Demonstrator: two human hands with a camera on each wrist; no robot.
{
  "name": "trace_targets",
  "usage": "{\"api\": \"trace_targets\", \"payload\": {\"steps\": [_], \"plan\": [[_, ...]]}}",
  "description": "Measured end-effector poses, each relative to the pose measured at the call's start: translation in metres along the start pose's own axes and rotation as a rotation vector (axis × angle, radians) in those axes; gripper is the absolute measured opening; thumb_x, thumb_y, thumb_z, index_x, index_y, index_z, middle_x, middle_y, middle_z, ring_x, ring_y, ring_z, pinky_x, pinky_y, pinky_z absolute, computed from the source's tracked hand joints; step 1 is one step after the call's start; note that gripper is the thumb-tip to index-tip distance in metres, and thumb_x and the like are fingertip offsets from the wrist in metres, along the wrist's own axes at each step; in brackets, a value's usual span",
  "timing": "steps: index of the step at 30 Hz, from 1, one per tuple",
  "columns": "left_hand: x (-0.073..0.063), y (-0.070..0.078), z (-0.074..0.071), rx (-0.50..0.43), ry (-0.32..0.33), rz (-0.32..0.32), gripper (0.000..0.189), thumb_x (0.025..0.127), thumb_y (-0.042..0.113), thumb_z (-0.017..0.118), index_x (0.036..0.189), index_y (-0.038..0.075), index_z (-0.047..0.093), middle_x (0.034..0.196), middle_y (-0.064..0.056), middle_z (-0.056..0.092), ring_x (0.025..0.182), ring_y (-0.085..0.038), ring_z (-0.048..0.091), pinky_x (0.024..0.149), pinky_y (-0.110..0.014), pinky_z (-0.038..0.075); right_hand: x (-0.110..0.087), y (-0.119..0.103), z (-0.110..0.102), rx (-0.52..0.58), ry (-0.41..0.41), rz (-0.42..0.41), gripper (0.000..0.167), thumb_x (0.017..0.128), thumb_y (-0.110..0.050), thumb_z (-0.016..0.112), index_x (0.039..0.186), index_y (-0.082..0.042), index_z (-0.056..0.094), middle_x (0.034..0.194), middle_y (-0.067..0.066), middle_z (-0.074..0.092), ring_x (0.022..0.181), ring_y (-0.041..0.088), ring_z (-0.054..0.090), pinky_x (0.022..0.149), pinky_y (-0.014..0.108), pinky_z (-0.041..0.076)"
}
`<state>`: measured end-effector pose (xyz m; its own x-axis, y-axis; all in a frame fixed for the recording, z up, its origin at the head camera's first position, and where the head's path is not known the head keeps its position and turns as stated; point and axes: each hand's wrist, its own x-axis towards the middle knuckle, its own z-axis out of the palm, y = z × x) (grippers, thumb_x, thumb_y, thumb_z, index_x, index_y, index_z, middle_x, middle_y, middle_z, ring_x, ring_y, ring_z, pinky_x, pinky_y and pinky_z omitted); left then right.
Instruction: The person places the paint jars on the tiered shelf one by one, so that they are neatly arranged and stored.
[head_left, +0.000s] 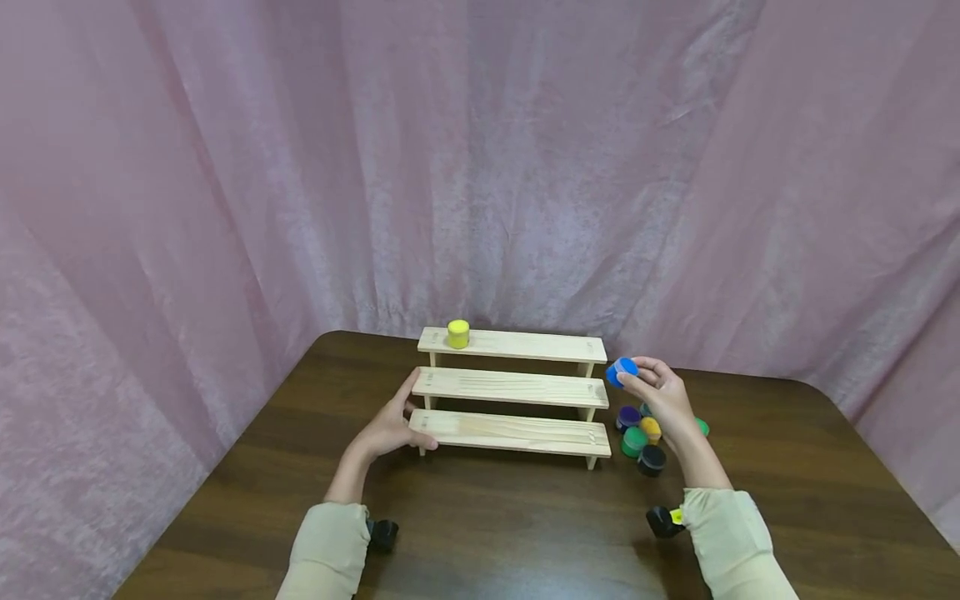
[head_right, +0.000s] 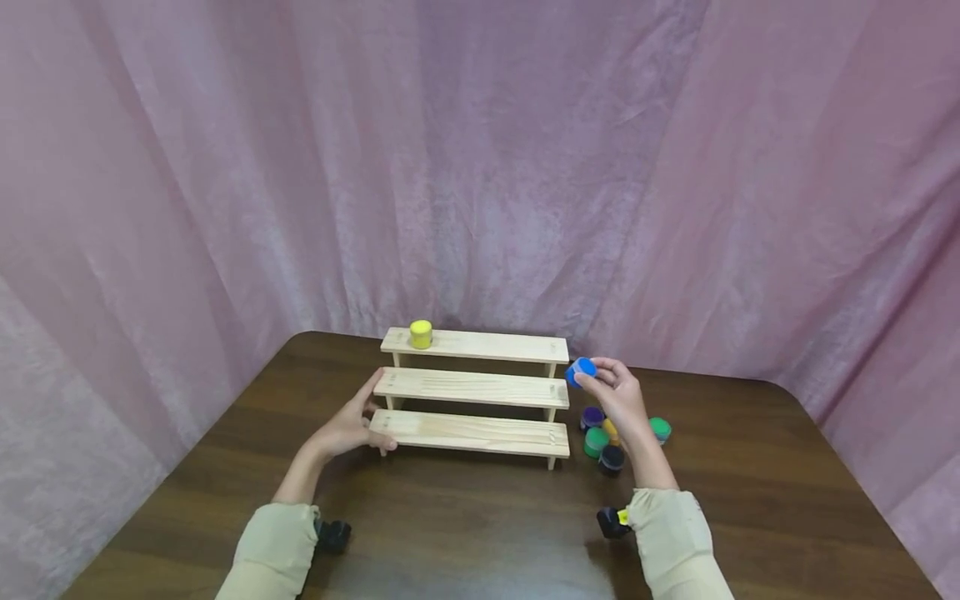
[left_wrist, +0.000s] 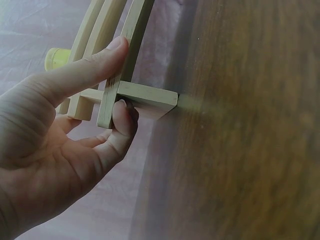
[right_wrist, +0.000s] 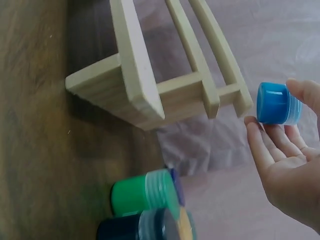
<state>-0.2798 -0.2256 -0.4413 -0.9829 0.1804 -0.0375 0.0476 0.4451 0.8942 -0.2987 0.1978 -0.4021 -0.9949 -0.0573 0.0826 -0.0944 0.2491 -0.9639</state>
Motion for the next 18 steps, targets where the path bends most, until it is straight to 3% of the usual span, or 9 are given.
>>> {"api": "trace_targets", "payload": {"steps": [3,5,9,12,15,18], "plan": [[0.0,0.001,-0.002,-0.004,-0.001,0.008,0.128,0.065,0.002,0.087,0.159,0.026,0.003,0.104,-0.022,0.049,0.076,-0.02,0.055,0.065,-0.029,0.046,0.002,-0.004,0.006,-0.007,-0.02,-0.015,0.059,0.095,-0.036,0.061,0.139,-0.004,0.039,0.105,-0.025,0.059,0.097,-0.01,0.058,0.091,0.015,0.046],[0.0,0.001,-0.003,-0.007,-0.003,0.009,0.128,0.065,0.002,0.087,0.159,0.026,0.003,0.104,-0.021,0.049,0.074,-0.02,0.056,0.064,-0.029,0.047,0.005,-0.007,0.01,-0.009,-0.03,-0.024,0.058,0.095,-0.036,0.062,0.139,-0.004,0.039,0.109,-0.021,0.062,0.098,-0.01,0.056,0.1,0.024,0.045],[0.001,0.001,-0.003,-0.009,-0.009,0.01,0.128,0.065,0.002,0.087,0.159,0.027,0.002,0.104,-0.022,0.049,0.071,-0.019,0.056,0.064,-0.03,0.047,0.01,-0.013,0.019,0.004,-0.054,-0.032,0.058,0.094,-0.034,0.063,0.137,-0.003,0.04,0.126,0.004,0.064,0.098,-0.01,0.056,0.112,0.048,0.036],[0.001,0.001,-0.003,-0.011,-0.007,0.011,0.128,0.065,0.002,0.087,0.159,0.027,0.002,0.104,-0.022,0.049,0.071,-0.019,0.056,0.063,-0.03,0.047,0.013,-0.015,0.025,-0.007,-0.088,-0.039,0.058,0.094,-0.033,0.065,0.137,-0.002,0.041,0.136,0.018,0.058,0.113,0.012,0.062,0.115,0.053,0.033],[0.0,0.001,-0.002,-0.017,-0.01,0.009,0.129,0.065,0.001,0.087,0.159,0.027,0.002,0.104,-0.022,0.049,0.071,-0.019,0.056,0.063,-0.03,0.047,0.016,-0.018,0.031,-0.029,-0.119,-0.046,0.058,0.093,-0.033,0.065,0.137,-0.003,0.042,0.137,0.021,0.056,0.128,0.033,0.055,0.114,0.053,0.035],[0.001,0.001,-0.003,-0.018,-0.009,-0.003,0.128,0.066,0.001,0.087,0.159,0.027,0.002,0.105,-0.022,0.049,0.071,-0.019,0.055,0.063,-0.029,0.047,0.02,-0.02,0.037,-0.035,-0.134,-0.057,0.055,0.093,-0.032,0.066,0.135,-0.004,0.044,0.136,0.021,0.057,0.129,0.034,0.054,0.112,0.05,0.039]]}}
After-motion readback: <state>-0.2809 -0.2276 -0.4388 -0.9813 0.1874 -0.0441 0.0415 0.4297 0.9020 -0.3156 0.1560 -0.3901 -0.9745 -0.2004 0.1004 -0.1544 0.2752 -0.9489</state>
